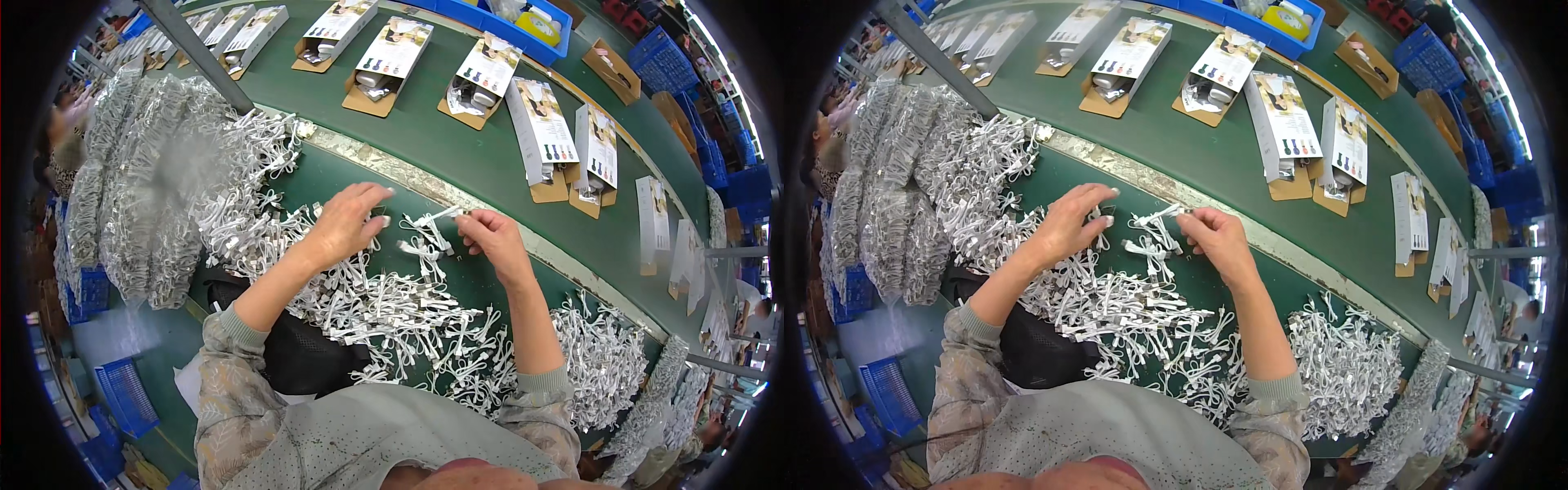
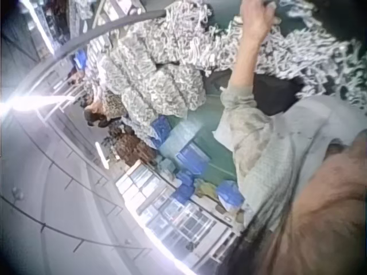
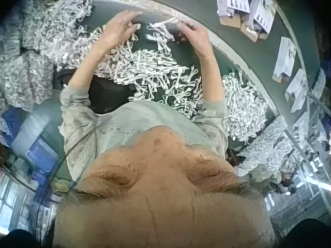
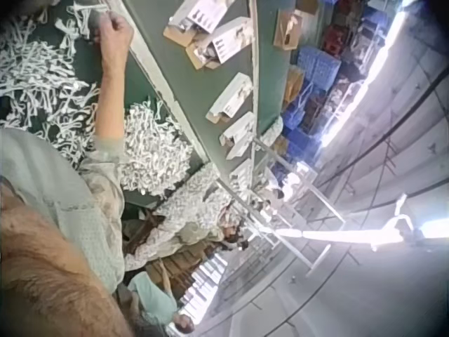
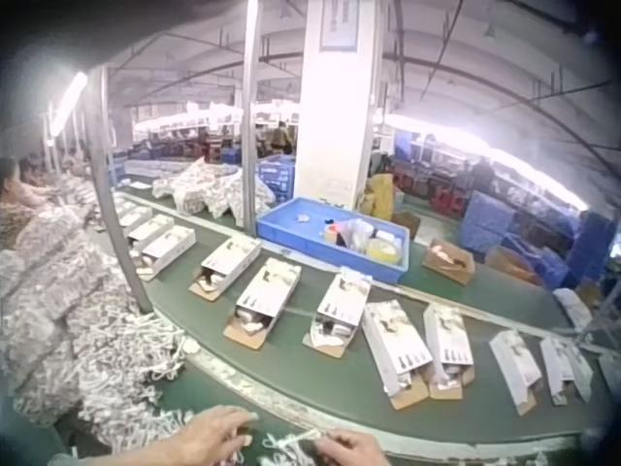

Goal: The person picks up white USB cables from a pile, folds each one, and places them into cardboard boxes on a conveyor belt.

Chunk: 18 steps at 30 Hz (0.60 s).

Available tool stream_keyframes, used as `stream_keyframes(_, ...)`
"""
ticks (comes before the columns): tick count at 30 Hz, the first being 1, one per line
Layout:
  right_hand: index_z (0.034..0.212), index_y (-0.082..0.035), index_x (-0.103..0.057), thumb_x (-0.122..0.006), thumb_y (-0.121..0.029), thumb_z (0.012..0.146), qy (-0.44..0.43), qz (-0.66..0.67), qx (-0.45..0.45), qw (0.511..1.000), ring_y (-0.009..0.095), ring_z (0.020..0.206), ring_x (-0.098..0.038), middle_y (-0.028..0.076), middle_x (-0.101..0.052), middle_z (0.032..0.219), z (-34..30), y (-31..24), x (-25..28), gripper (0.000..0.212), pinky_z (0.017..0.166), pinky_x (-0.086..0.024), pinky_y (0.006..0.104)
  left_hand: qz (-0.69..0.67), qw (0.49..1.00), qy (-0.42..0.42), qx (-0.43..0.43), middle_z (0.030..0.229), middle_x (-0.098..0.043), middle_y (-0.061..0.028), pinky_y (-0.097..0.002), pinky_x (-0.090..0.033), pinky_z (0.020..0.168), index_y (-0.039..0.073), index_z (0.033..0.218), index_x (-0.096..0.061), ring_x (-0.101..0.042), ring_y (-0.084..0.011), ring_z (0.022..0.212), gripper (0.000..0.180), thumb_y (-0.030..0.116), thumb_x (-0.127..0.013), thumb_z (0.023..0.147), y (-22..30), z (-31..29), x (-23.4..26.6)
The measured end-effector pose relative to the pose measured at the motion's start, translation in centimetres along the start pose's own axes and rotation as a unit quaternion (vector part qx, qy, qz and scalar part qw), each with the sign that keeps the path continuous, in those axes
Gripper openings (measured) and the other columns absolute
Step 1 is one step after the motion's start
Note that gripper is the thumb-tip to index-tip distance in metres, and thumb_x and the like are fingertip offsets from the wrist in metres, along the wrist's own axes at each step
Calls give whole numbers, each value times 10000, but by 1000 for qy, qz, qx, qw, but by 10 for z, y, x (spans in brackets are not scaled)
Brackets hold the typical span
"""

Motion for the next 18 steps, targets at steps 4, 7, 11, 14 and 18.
stream_keyframes(4, 828, -85, -643, -673, -252, 806, 107, 136, -7, 985, 40, 581, -486, -33, -571, 700, 5, 11, 6, 171, 510, -387, 185, 10, 999, -3, -35, 1140, -546, -120, -371, -443, 886, 69, 1149, -527, -523, -300, 1057, 410, 67, -631, 752, 22, 16, -20)
stream_keyframes(7, 863, -96, -648, -693, -239, 793, 117, 355, -81, 924, 41, 543, -461, -38, -557, 678, 17, 23, 4, 165, 474, -372, 180, 73, 993, -37, -85, 988, -568, -93, -369, -455, 827, 73, 1024, -587, -541, -275, 954, 287, 69, -630, 740, 10, 24, -44)
stream_keyframes(11, 896, -99, -642, -704, -223, 784, 50, 480, -140, 864, 43, 503, -430, -43, -531, 664, 41, 26, -13, 179, 412, -348, 168, 109, 988, -50, -97, 761, -547, -73, -375, -451, 710, 66, 763, -604, -555, -266, 797, 67, 123, -630, 737, 7, 24, -51)
stream_keyframes(14, 926, -85, -626, -663, -207, 823, 53, 535, -161, 828, 45, 478, -398, -47, -514, 639, 67, 18, -33, 164, 405, -339, 159, 76, 992, -45, -89, 729, -549, -81, -394, -455, 676, 55, 726, -594, -564, -277, 758, 94, 142, -630, 725, 7, 18, -50)
stream_keyframes(18, 902, -76, -606, -615, -197, 857, 63, 581, -177, 792, 37, 465, -392, -46, -513, 631, 98, 5, -47, 129, 398, -311, 166, 54, 996, -62, -23, 753, -575, -92, -381, -463, 690, 34, 734, -586, -574, -283, 761, 113, 142, -617, 745, 12, 10, -41)
Point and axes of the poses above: each hand's wrist, its own z-axis towards the middle knuckle, its own x-axis out of the back of the hand, y = z × x, the point moved 2 cm from there along z, towards the middle knuckle
